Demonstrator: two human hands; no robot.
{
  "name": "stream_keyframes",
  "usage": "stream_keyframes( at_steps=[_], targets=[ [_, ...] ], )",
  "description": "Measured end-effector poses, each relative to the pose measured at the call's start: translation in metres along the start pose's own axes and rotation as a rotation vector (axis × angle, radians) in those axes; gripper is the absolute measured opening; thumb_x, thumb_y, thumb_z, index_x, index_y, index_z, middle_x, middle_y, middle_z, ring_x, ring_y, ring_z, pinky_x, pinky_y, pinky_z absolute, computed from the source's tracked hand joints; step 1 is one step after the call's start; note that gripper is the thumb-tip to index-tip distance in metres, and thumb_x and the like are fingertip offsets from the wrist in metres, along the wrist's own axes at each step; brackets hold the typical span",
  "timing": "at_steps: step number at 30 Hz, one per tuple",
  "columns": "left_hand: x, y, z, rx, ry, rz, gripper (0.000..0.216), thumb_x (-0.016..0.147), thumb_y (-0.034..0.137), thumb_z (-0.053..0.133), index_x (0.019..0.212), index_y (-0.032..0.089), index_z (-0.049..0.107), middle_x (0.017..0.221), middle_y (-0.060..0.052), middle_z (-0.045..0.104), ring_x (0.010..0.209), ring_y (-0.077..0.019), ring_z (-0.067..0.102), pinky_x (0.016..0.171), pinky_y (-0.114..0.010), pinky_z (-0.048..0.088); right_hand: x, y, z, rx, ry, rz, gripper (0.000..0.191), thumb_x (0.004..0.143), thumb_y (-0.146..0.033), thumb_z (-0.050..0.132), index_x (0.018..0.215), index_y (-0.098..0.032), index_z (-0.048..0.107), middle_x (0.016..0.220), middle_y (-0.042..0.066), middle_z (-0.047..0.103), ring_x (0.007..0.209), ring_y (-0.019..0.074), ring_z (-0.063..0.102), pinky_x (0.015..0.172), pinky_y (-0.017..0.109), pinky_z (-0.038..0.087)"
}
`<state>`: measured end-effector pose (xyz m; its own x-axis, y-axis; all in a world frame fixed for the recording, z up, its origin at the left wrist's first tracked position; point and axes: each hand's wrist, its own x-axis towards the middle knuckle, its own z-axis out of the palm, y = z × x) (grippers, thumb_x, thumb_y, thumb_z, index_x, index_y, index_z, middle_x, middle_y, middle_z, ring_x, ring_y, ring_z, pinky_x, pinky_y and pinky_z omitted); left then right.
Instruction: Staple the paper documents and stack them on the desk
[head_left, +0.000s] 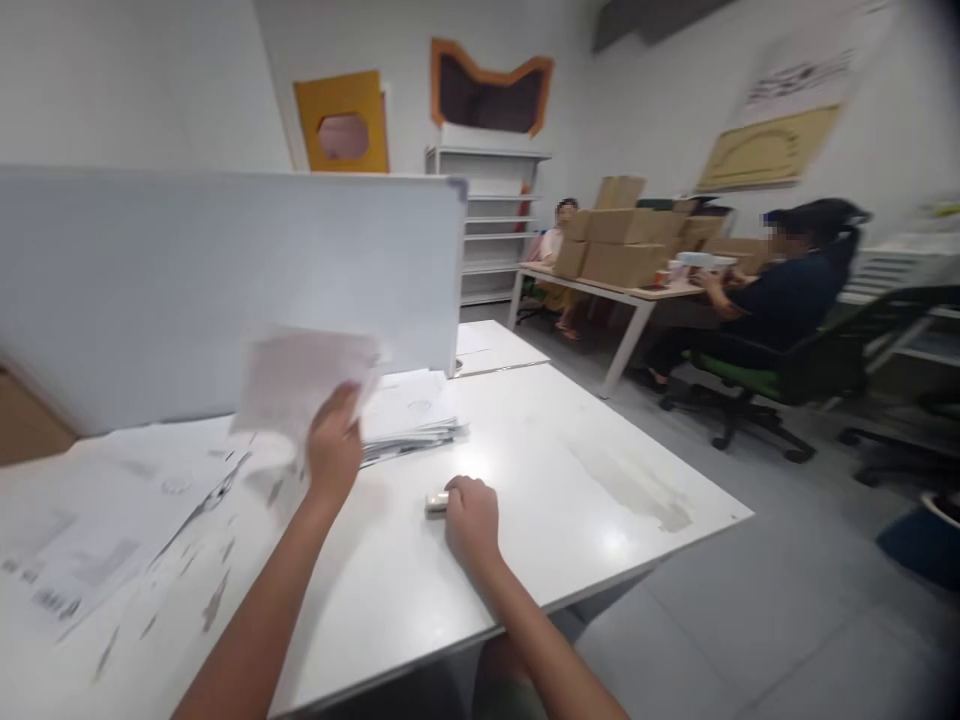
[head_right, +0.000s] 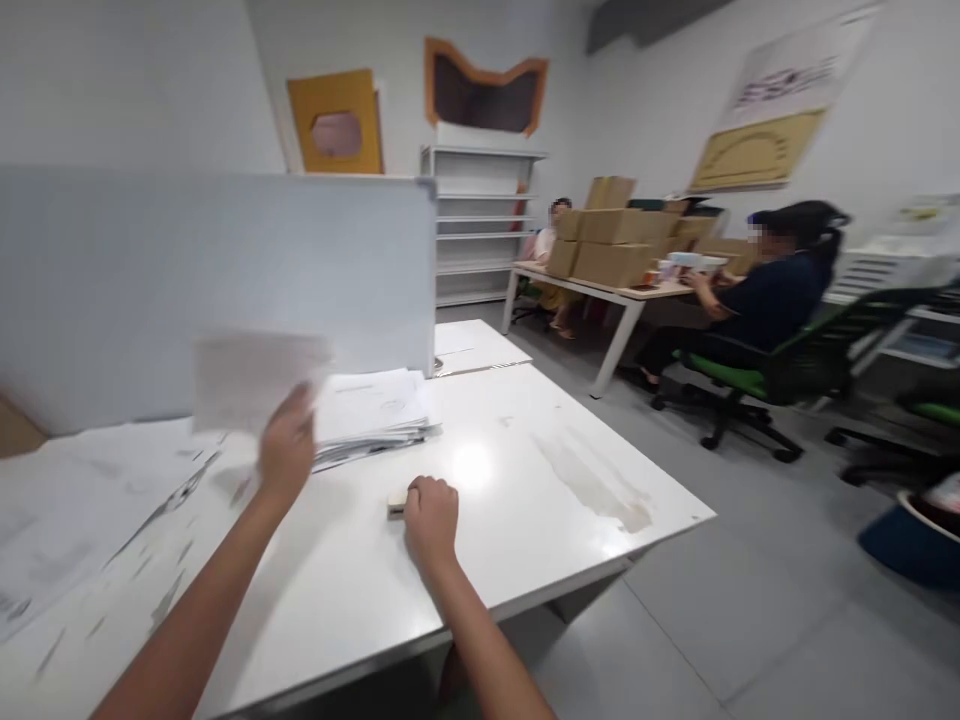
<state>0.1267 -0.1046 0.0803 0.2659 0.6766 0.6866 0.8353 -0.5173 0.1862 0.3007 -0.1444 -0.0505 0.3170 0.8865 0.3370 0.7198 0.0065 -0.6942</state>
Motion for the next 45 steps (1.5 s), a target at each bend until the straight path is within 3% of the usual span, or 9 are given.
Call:
stream_keyframes(
  at_steps=[4, 6, 11, 14, 18, 22, 27, 36, 45],
  targets=[
    [0.047, -0.030, 0.105, 0.095, -0.513, -0.064, 0.051, 0.092, 0.009, 0.044, 0.140, 0.024, 0.055, 0.144, -0.012, 0.055, 0.138, -0.0268, 0.046, 0.116, -0.049, 0.033, 0.008, -0.002, 0.002, -0.147, -0.065, -0.016, 0.029, 0.087, -0.015, 0.038, 0.070, -0.018, 0.061, 0.075, 0.006, 0.066, 0.072, 0.0187, 0.052, 0.072, 0.032, 0.027],
    [0.047, -0.034, 0.141, 0.110, -0.593, -0.085, 0.050, 0.092, 0.014, 0.047, 0.141, 0.020, 0.053, 0.147, -0.015, 0.051, 0.141, -0.0302, 0.041, 0.117, -0.053, 0.028, 0.010, -0.002, 0.005, -0.202, -0.071, -0.035, 0.026, 0.086, -0.014, 0.039, 0.069, -0.018, 0.058, 0.073, 0.006, 0.063, 0.071, 0.0184, 0.050, 0.070, 0.032, 0.026],
    [0.027, -0.031, 0.161, 0.112, -0.644, -0.072, 0.068, 0.095, 0.045, 0.045, 0.153, 0.012, 0.034, 0.162, -0.018, 0.025, 0.151, -0.0364, 0.017, 0.121, -0.058, 0.011, 0.010, 0.000, 0.008, -0.258, -0.087, -0.086, 0.024, 0.086, -0.013, 0.039, 0.071, -0.017, 0.057, 0.074, 0.006, 0.063, 0.073, 0.0180, 0.048, 0.069, 0.031, 0.023],
    [0.017, -0.039, 0.140, 0.069, -0.578, 0.073, 0.076, 0.094, 0.054, 0.042, 0.155, 0.011, 0.030, 0.163, -0.014, 0.023, 0.152, -0.0322, 0.012, 0.124, -0.052, 0.006, 0.009, 0.002, 0.006, -0.315, -0.120, -0.085, 0.023, 0.087, -0.014, 0.040, 0.074, -0.016, 0.058, 0.076, 0.007, 0.064, 0.073, 0.0183, 0.048, 0.067, 0.031, 0.021],
    [-0.011, -0.089, 0.082, 0.129, -0.316, 0.071, 0.055, 0.100, 0.036, 0.031, 0.150, 0.014, 0.040, 0.162, -0.008, 0.030, 0.154, -0.0229, 0.010, 0.125, -0.045, 0.004, 0.007, 0.005, 0.005, -0.327, -0.131, -0.083, 0.025, 0.088, -0.015, 0.039, 0.073, -0.016, 0.059, 0.075, 0.007, 0.064, 0.072, 0.0182, 0.047, 0.067, 0.031, 0.021],
    [-0.069, -0.178, 0.000, 0.364, -0.271, -0.369, 0.055, 0.095, 0.028, 0.038, 0.148, 0.011, 0.042, 0.160, -0.013, 0.032, 0.152, -0.0291, 0.014, 0.123, -0.050, 0.009, 0.005, 0.006, 0.007, -0.310, -0.127, -0.089, 0.025, 0.087, -0.015, 0.039, 0.073, -0.016, 0.060, 0.074, 0.007, 0.064, 0.071, 0.0179, 0.046, 0.067, 0.031, 0.022],
    [-0.156, -0.256, -0.086, 0.518, -0.489, -0.910, 0.084, 0.089, 0.059, 0.048, 0.150, 0.004, 0.035, 0.160, -0.026, 0.023, 0.146, -0.0496, 0.019, 0.113, -0.064, 0.022, 0.003, 0.007, 0.007, -0.342, -0.131, -0.096, 0.027, 0.088, -0.017, 0.039, 0.075, -0.016, 0.062, 0.074, 0.007, 0.064, 0.072, 0.0188, 0.048, 0.066, 0.031, 0.023],
    [-0.207, -0.253, -0.140, 0.437, -0.483, -0.795, 0.045, 0.099, 0.035, 0.031, 0.130, 0.016, 0.058, 0.142, -0.012, 0.056, 0.130, -0.0259, 0.050, 0.105, -0.033, 0.037, 0.000, 0.011, 0.007, -0.342, -0.131, -0.115, 0.029, 0.087, -0.018, 0.036, 0.074, -0.016, 0.063, 0.071, 0.009, 0.063, 0.069, 0.0196, 0.047, 0.065, 0.032, 0.024],
    [-0.214, -0.240, -0.161, 0.533, -0.364, -0.846, 0.043, 0.101, 0.032, 0.023, 0.103, 0.016, 0.064, 0.100, -0.014, 0.070, 0.094, -0.0264, 0.064, 0.077, -0.032, 0.042, -0.001, 0.004, 0.000, -0.328, -0.186, -0.086, 0.028, 0.087, -0.019, 0.037, 0.075, -0.017, 0.063, 0.070, 0.008, 0.061, 0.068, 0.0198, 0.049, 0.064, 0.031, 0.025]
  ],
)
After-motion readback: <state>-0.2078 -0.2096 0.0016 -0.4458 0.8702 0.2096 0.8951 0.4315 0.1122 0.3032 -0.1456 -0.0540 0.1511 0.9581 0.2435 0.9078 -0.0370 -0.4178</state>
